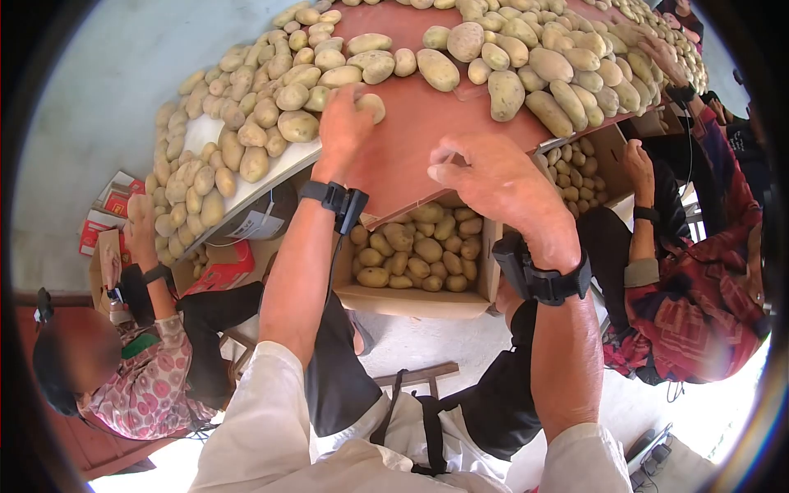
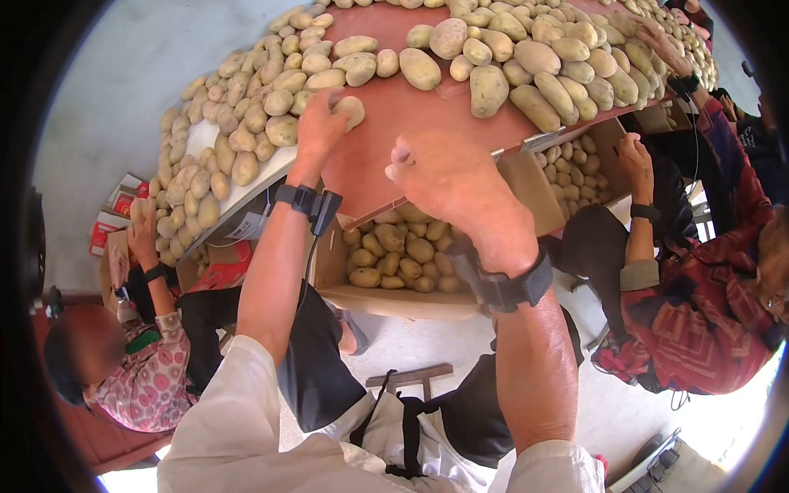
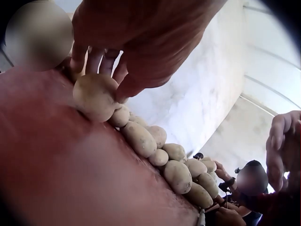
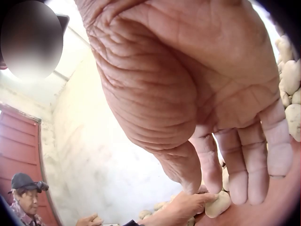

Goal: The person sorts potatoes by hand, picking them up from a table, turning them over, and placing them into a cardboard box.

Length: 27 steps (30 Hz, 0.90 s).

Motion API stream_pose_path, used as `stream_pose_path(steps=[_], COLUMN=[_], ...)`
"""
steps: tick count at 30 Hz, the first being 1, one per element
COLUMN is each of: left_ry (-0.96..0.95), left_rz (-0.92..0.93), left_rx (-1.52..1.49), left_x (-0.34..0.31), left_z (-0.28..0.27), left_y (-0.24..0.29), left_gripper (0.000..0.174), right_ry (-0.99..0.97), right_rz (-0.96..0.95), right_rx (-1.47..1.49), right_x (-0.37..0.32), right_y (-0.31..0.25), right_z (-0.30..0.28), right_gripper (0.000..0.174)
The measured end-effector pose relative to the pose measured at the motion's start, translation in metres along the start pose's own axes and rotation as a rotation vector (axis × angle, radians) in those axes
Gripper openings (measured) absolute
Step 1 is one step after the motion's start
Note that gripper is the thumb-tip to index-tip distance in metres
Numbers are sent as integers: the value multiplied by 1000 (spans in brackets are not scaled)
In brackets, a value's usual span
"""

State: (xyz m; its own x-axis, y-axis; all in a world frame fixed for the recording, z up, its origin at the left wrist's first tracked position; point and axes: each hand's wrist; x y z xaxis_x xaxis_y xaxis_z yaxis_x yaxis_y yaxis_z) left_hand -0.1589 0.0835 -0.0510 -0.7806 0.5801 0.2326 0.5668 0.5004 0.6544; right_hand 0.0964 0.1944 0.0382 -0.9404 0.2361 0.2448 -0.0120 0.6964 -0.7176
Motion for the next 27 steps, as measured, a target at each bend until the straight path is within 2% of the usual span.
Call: stream_pose_path(steps=[4,6,9,12,14,19,24,26,27], left_ry=[-96,-240,-265,-280,-318,-413,-469,-457,-435], left_rz=[-21,119,220,228,249,301,391,412,440], left_rx=[101,106,150,88,80,54,22,17,15], left_x=[-23,-33,-53,-68,-73,-93,-107,-111,-112], left_z=[9,13,19,19,14,12,13,16,17], left_y=[26,34,45,51,55,58,57,56,54], left_gripper=[47,53,56,58,58,57,62,63,63], right_ry=[-19,-50,-77,-76,-124,-152,-211,-146,-212], right_rz=[123,151,210,241,213,153,148,139,281], right_rx=[-22,-49,-90,-73,-141,-244,-220,-90,-105], right_x=[-2,-2,-3,-3,-3,-2,0,-2,-4], right_y=[-6,-12,-14,-11,-6,3,3,12,-29], right_z=[-7,-12,-19,-24,-27,-27,-29,-24,-41], right_gripper=[25,26,26,26,34,34,35,33,31])
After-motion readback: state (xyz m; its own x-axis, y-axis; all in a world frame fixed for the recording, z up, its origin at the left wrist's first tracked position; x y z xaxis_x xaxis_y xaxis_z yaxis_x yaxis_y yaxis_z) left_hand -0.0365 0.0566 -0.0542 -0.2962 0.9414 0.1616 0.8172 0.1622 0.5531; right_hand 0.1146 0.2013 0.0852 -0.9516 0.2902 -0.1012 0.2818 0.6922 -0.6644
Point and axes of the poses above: each hand's wrist, its own x-axis towards the middle knuckle, its own z-axis out of the palm, y = z × x
